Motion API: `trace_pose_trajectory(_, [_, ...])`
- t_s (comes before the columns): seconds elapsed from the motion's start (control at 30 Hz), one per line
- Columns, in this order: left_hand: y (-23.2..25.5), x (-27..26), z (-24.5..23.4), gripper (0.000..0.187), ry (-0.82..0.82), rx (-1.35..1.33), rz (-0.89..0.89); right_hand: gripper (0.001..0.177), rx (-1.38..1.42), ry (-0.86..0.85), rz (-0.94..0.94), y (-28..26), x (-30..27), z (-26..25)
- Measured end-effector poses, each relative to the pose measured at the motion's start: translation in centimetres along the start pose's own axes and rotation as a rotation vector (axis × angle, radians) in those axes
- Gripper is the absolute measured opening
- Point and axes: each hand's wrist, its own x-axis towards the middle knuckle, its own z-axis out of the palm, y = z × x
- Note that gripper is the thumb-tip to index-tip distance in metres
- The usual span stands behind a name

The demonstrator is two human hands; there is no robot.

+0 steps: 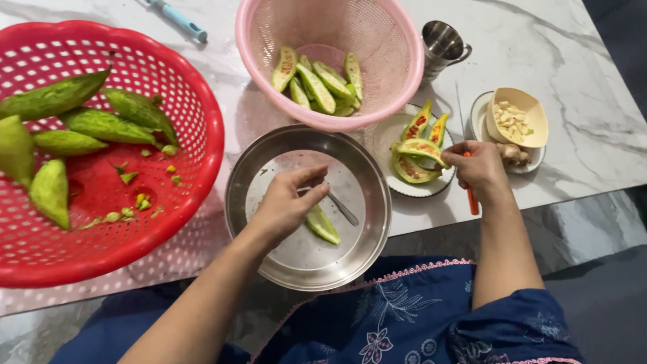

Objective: The person cuts gourds with a knife, scoops out their seeds by hand and with a spoon, and places the prepared gourds into a colander.

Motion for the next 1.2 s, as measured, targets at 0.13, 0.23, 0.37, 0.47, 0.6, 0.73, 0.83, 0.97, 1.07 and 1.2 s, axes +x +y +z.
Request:
trace_pose_trajectory(0.13, [-0.7,-0.2,-1.0,0.02,0.106,0.329,0.265,0.02,-0.283,0.186,-0.083,1.0,0.5,0.4])
trace_pose_trajectory(0.23, [0.4,0.0,-1.6,0.026,0.221,0.342,0.533,0.019,-0.332,0.284,-0.537,-0.1,0.9,1.1])
trace_pose_trajectory(0.37, [4.4,-2.7,-3.9,0.01,0.417,0.513,0.858,0.024,-0.212,0.346,-0.699,-4.6,-4.3,4.0])
trace_pose_trajectory(0.47, [6.5,-3.8,-10.0,0.027,0.576,0.702,0.564,0.02,-0.079,0.296,-0.734,-8.0,-7.6,7.5])
trace_pose_trajectory(0.6, [6.7,-8.2,-21.1,0.019,0.78,1.351,0.169,0.018,0.024,0.186,-0.822,-9.7,-9.2,10.1])
trace_pose_trajectory(0.73, [4.8,-11.5,-25.9,0.027,0.646,1.189,-0.522,0.016,-0.063,0.164,-0.882,-9.3,-8.5,11.5])
trace_pose_trajectory(0.83, [3.9,-11.3,-26.1,0.031,0.502,1.262,-0.588,0.015,-0.01,0.14,-0.896,-9.3,-8.0,12.4])
trace_pose_trajectory(0.97, [3.9,-10.0,-25.8,0.03,0.488,1.366,-0.63,0.015,0.014,0.138,-0.902,-9.9,-8.1,12.6])
trace_pose_trajectory(1.07, [3.8,-9.9,-25.7,0.025,0.515,1.32,-0.544,0.017,-0.01,0.154,-0.862,-10.2,-9.2,12.4])
trace_pose_trajectory(1.2, [4.6,-9.2,-25.0,0.022,0.456,1.265,-0.507,0.016,0.085,0.097,-0.896,-11.5,-10.6,11.6])
